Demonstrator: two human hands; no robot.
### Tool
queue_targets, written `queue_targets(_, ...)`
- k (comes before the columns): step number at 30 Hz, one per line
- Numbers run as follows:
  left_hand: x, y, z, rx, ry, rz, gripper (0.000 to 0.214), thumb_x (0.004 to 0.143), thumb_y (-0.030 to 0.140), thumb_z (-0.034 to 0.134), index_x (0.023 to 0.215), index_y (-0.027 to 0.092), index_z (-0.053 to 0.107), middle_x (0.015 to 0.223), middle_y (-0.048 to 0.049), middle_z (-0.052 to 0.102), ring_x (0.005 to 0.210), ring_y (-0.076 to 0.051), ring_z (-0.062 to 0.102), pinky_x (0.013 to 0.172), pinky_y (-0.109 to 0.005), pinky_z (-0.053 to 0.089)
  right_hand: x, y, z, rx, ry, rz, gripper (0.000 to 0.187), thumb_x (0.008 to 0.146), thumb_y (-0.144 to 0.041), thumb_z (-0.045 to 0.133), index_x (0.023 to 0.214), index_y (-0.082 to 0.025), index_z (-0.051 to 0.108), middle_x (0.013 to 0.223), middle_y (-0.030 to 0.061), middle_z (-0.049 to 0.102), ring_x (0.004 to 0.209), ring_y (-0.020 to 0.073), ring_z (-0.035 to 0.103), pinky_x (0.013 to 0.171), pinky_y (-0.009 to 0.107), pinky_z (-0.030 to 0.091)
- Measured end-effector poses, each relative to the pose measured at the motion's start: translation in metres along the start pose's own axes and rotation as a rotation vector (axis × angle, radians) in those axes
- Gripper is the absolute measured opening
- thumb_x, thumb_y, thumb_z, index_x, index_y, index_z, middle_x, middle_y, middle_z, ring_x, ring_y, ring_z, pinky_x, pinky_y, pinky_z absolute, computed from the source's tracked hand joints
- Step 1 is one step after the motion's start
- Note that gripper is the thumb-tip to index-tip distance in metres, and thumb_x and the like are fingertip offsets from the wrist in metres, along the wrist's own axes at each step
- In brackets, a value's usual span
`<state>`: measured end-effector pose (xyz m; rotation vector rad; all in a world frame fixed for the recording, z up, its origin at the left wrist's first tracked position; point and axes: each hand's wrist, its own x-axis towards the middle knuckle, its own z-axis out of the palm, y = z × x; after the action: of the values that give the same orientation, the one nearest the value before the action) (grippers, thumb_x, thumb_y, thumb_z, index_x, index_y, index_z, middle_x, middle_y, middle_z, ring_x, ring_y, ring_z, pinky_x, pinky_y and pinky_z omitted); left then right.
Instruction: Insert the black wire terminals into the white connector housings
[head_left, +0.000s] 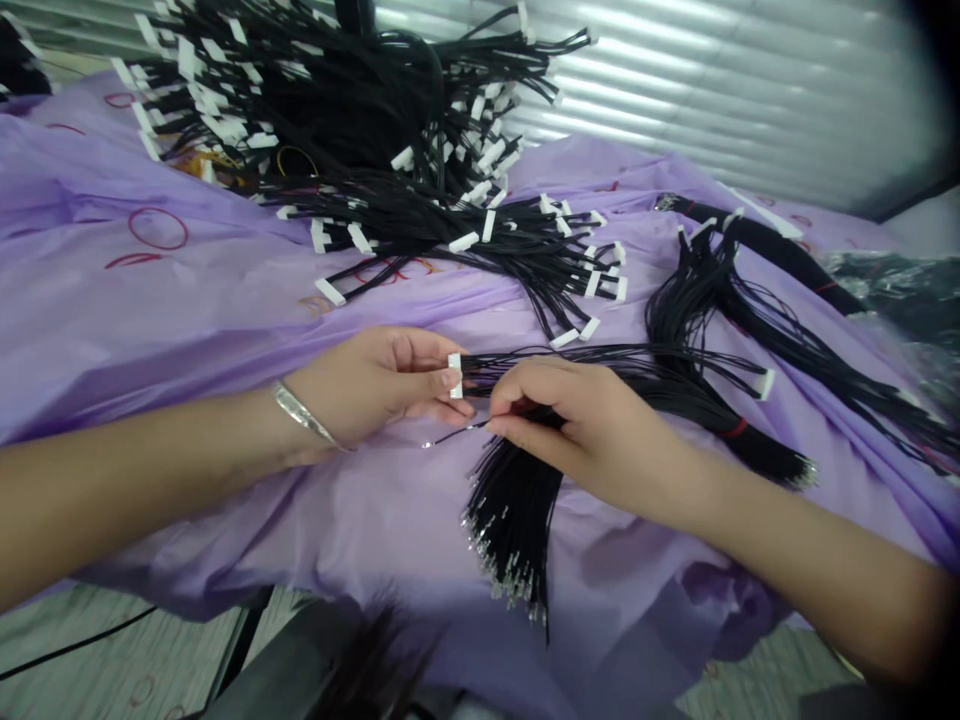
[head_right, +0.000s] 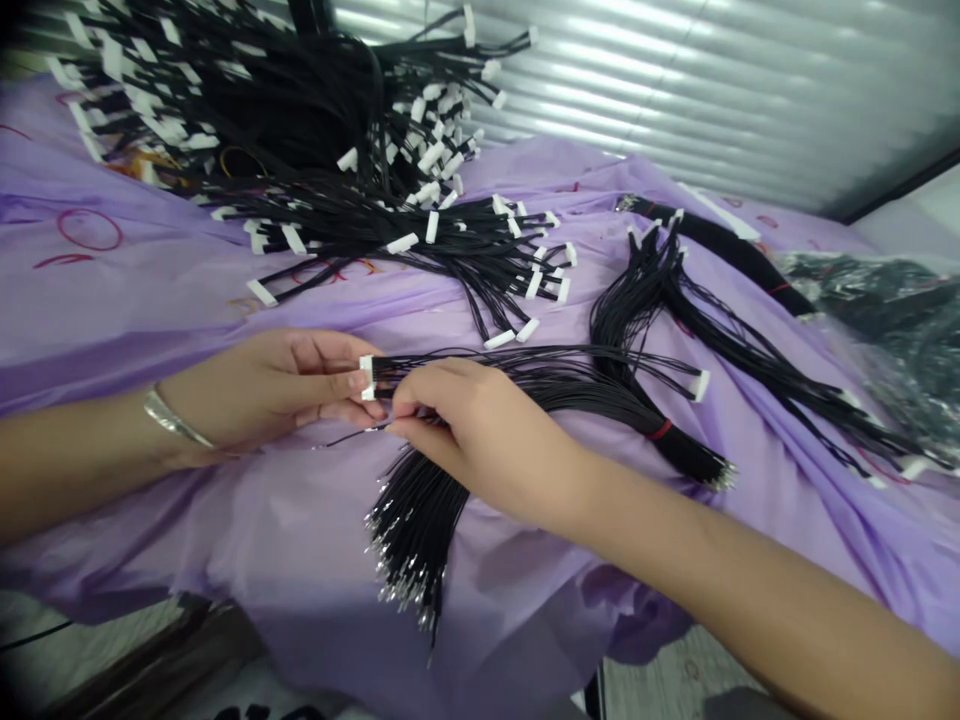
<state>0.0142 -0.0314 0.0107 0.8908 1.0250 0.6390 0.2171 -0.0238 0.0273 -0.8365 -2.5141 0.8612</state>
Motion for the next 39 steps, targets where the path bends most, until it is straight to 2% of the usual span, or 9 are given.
queue_targets(5,-0.001,0.001,0.001,0.015,-0.029,0.005,0.003,0.08,0.013,0.062,0.082,0.013,0.063,0.074,-0.0008,0.066,0.068,-0.007,0.062,0.064,-0.012,0.05,0.003,-0.002,0.007,0.049,0.057,0.032,0.007,0.081,-0.006,0.06,0.084,-0.012,0.06,0.079,-0.0021,0.061,0.071,0.0067,0.053,0.066,0.017,0.039)
queue_targets(7,-0.001,0.001,0.0,0.026,-0.033,0.015,0.004,0.08,0.013,0.061,0.083,0.013,0.064,0.076,-0.001,0.067,0.069,-0.007,0.062,0.066,-0.013,0.05,0.003,-0.001,0.005,0.031,0.062,0.022,0.006,0.082,-0.006,0.058,0.083,-0.012,0.061,0.079,-0.0008,0.061,0.072,0.0077,0.053,0.066,0.018,0.039)
queue_targets(12,-0.001,0.001,-0.001,0.098,-0.004,0.034,0.01,0.082,0.016,0.06,0.09,0.013,0.065,0.078,-0.002,0.068,0.071,-0.009,0.063,0.071,-0.016,0.052,0.002,0.004,0.0,-0.054,0.168,0.103,0.013,0.084,-0.009,0.054,0.072,-0.013,0.054,0.062,-0.0039,0.049,0.056,0.0067,0.043,0.054,0.019,0.033)
queue_targets(17,-0.001,0.001,0.001,0.033,0.005,0.029,0.01,0.081,0.01,0.058,0.087,0.014,0.064,0.076,-0.0004,0.068,0.072,-0.009,0.065,0.073,-0.017,0.053,0.003,0.01,0.005,-0.193,0.253,0.105,0.012,0.087,-0.013,0.053,0.075,-0.013,0.053,0.067,-0.0015,0.052,0.059,0.0089,0.044,0.056,0.021,0.033)
queue_targets(23,-0.001,0.003,0.003,0.031,0.03,-0.013,0.009,0.081,0.009,0.058,0.086,0.013,0.065,0.077,-0.001,0.068,0.073,-0.011,0.066,0.073,-0.02,0.055,0.002,0.009,0.011,-0.226,0.276,0.131,0.013,0.086,-0.014,0.056,0.074,-0.013,0.053,0.067,-0.0014,0.052,0.061,0.0092,0.046,0.058,0.021,0.033)
queue_targets(29,-0.001,0.004,0.002,0.031,0.036,-0.035,0.012,0.08,0.011,0.06,0.09,0.014,0.065,0.08,-0.0005,0.068,0.077,-0.012,0.067,0.074,-0.021,0.055,0.002,0.006,0.01,-0.209,0.24,0.164,0.016,0.089,-0.017,0.053,0.074,-0.012,0.055,0.067,-0.001,0.053,0.061,0.0091,0.046,0.058,0.021,0.033)
queue_targets(39,-0.001,0.002,0.002,0.01,0.004,-0.013,0.009,0.081,0.009,0.058,0.085,0.013,0.064,0.076,0.0006,0.067,0.076,-0.012,0.067,0.074,-0.021,0.056,0.0,0.006,0.008,-0.171,0.215,0.153,0.019,0.09,-0.018,0.052,0.072,-0.013,0.054,0.065,-0.0012,0.052,0.059,0.0093,0.046,0.057,0.022,0.032)
